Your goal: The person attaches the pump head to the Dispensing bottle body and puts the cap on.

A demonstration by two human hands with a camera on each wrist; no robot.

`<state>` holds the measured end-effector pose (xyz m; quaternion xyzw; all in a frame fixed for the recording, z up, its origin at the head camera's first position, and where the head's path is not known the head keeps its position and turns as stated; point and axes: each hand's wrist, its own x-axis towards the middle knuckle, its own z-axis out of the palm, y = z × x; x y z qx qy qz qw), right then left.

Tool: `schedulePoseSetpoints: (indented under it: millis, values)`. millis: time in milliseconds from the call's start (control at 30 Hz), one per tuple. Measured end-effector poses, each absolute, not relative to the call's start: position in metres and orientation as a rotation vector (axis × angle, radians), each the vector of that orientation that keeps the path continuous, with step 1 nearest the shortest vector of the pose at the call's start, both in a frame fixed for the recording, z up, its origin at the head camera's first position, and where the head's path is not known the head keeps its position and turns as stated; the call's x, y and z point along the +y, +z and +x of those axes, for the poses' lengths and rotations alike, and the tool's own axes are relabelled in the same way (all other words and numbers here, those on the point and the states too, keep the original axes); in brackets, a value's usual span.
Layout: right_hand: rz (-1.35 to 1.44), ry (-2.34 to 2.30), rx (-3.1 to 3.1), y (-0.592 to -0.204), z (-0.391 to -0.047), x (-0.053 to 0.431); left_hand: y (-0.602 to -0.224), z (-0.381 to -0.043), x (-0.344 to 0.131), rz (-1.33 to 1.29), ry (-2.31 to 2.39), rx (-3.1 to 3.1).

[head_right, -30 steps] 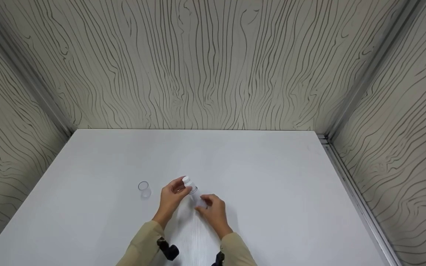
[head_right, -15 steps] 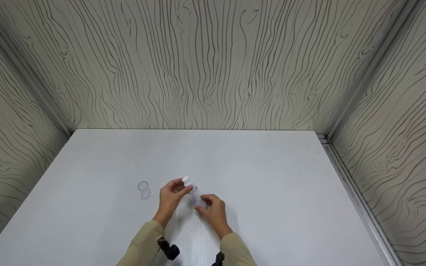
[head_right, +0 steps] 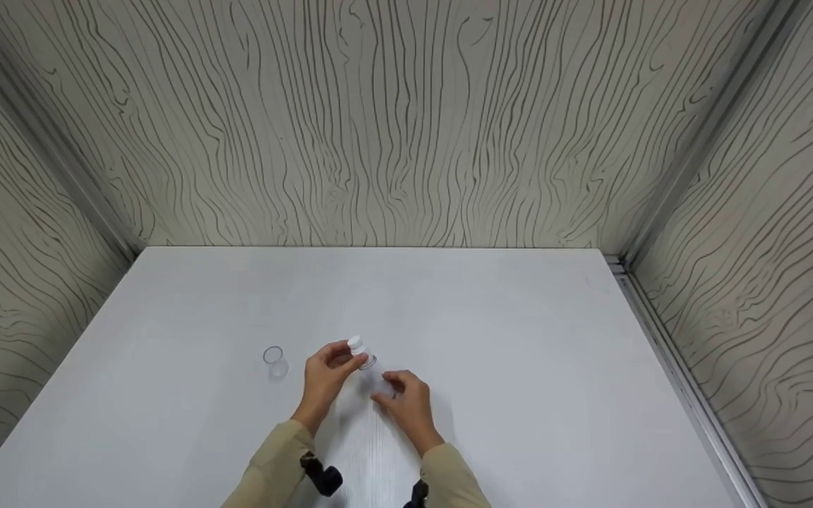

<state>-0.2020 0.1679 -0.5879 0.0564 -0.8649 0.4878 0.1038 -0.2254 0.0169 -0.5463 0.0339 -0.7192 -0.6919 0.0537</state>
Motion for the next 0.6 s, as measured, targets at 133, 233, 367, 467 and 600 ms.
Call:
schedulePoseSetpoints:
  millis: [133, 233, 367, 467, 600]
  values:
    - [0.166, 1.448, -2.552, -0.588, -0.202, 0.168, -0.547, -0.226, 0.017, 0.078, -2.106, -2.177]
    - [0.166, 1.456, -2.552, -0.588, -0.202, 0.168, -0.546, -0.226, 0.017, 0.064, -2.098, -2.174]
    - [0.161, 1.448, -2.558, -0.587, -0.201, 0.168, -0.543, -0.224, 0.019, 0.074, -2.088, -2.189]
    - [0.152, 1.441, -2.564, -0.587, -0.201, 0.168, -0.539, -0.221, 0.021, 0.077, -2.095, -2.202]
    - [0.150, 1.430, -2.568, -0.588, -0.201, 0.168, -0.535, -0.219, 0.022, 0.051, -2.114, -2.209]
